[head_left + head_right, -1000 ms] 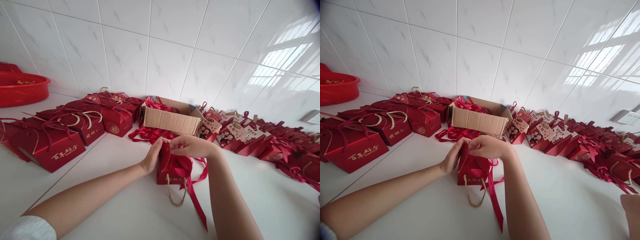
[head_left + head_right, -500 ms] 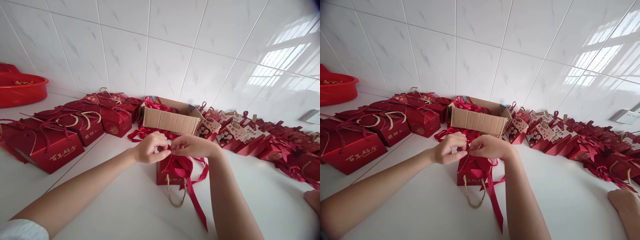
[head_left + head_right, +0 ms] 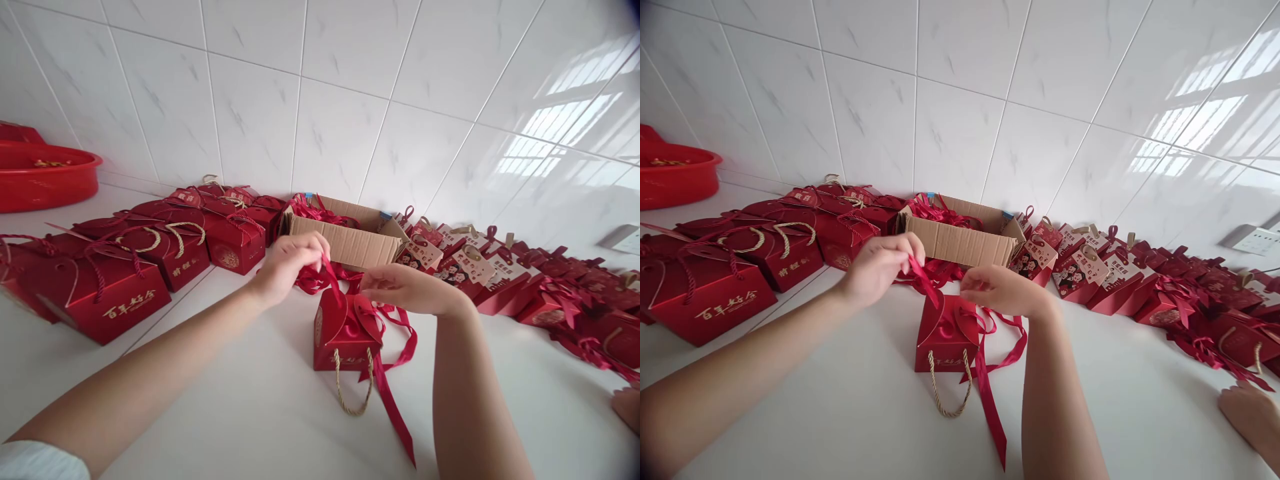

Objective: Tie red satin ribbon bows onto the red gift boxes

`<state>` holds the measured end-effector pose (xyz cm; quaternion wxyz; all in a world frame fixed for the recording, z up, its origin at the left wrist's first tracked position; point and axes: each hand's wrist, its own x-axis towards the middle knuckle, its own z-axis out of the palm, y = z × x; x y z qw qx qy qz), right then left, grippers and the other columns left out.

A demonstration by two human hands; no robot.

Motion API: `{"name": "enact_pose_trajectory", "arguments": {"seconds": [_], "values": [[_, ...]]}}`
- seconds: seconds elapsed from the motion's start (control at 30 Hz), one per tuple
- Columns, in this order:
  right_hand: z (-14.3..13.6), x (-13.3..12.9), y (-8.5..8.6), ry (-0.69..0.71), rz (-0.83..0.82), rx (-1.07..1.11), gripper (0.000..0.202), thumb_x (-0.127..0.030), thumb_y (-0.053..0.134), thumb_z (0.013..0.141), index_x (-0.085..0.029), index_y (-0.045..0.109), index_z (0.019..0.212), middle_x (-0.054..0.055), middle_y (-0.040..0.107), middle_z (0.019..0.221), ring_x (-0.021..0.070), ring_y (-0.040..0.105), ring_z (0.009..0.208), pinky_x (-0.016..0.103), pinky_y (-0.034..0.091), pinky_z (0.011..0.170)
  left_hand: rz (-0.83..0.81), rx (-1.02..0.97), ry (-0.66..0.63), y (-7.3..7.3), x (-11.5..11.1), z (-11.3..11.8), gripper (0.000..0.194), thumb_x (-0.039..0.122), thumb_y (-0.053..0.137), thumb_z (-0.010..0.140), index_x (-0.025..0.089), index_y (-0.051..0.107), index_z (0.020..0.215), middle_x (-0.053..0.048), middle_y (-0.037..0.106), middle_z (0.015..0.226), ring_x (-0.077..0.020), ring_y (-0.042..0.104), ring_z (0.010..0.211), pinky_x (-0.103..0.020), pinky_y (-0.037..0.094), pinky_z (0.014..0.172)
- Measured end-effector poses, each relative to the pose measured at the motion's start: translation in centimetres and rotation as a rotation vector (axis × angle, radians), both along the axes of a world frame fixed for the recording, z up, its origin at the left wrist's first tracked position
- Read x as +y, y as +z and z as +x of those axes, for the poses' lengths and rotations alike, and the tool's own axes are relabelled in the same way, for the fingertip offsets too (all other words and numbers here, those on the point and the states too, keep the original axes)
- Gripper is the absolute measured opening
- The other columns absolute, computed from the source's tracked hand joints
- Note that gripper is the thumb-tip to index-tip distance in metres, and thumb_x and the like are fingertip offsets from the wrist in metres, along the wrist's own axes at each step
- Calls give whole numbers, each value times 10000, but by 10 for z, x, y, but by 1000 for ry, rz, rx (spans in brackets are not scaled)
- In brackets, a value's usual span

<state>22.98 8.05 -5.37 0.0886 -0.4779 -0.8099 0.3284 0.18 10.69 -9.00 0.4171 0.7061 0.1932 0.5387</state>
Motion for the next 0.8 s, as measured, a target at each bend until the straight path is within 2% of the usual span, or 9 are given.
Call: {"name": "enact_pose_trajectory", "arguments": {"seconds": [0.07,0.13,0.27,0.37,0.43,0.53,0.63,0.73,0.8], "values": [[10,0,1,-37,-4,-54,202,-369,577,837,-167,587,828,24,603,824,126,523,717,243,400,622,-157,-270,-114,18,-6,-5,227,193,474,770,168,520,549,-36,616,750,-181,584,759,-337,446,718],[18,1,-1,-52,-52,-105,233,-391,639,788,-168,584,827,38,622,865,151,553,773,255,423,654,-289,-466,-205,35,-14,-11,229,219,458,824,164,545,619,-27,627,768,-185,603,762,-355,451,737],[20,9,-9,-35,-173,-191,313,-403,729,694,-181,594,868,57,654,954,193,600,845,262,439,651,-344,-654,-185,59,-30,-21,247,228,414,889,161,510,672,0,538,707,-116,536,635,-293,405,656],[9,12,-11,0,-207,-213,314,-355,729,686,-179,569,892,59,666,920,195,619,806,265,447,635,-360,-646,-108,69,-35,-25,250,225,411,881,169,448,641,17,415,638,-75,388,514,-261,310,561],[0,12,-10,12,-201,-208,300,-309,723,682,-177,558,895,45,660,857,180,617,744,259,446,616,-367,-592,-34,76,-34,-26,231,215,437,855,170,444,628,17,378,625,-79,340,499,-265,261,530],[-10,10,-7,34,-165,-173,200,-218,665,704,-174,565,872,21,631,816,144,593,700,237,433,602,-272,-580,91,92,-28,-27,154,152,490,809,158,501,656,-8,450,687,-102,408,584,-277,299,551],[-15,6,-5,43,-105,-121,178,-144,571,713,-187,543,884,-4,591,809,110,550,666,210,403,568,-198,-548,97,106,-23,-29,104,107,496,810,105,601,812,-48,556,852,-121,507,758,-286,400,696],[-12,-2,-1,42,-79,-105,264,-141,578,679,-202,530,930,-15,566,789,100,506,615,201,359,509,-176,-484,109,109,-21,-31,206,118,478,837,71,642,954,-75,617,987,-151,567,902,-325,434,835],[-8,-9,3,19,-50,-122,319,-170,624,662,-212,541,968,-12,556,801,104,488,622,205,349,501,-113,-469,233,107,-23,-32,209,127,511,821,85,672,948,-72,656,990,-168,604,899,-346,458,838]]}}
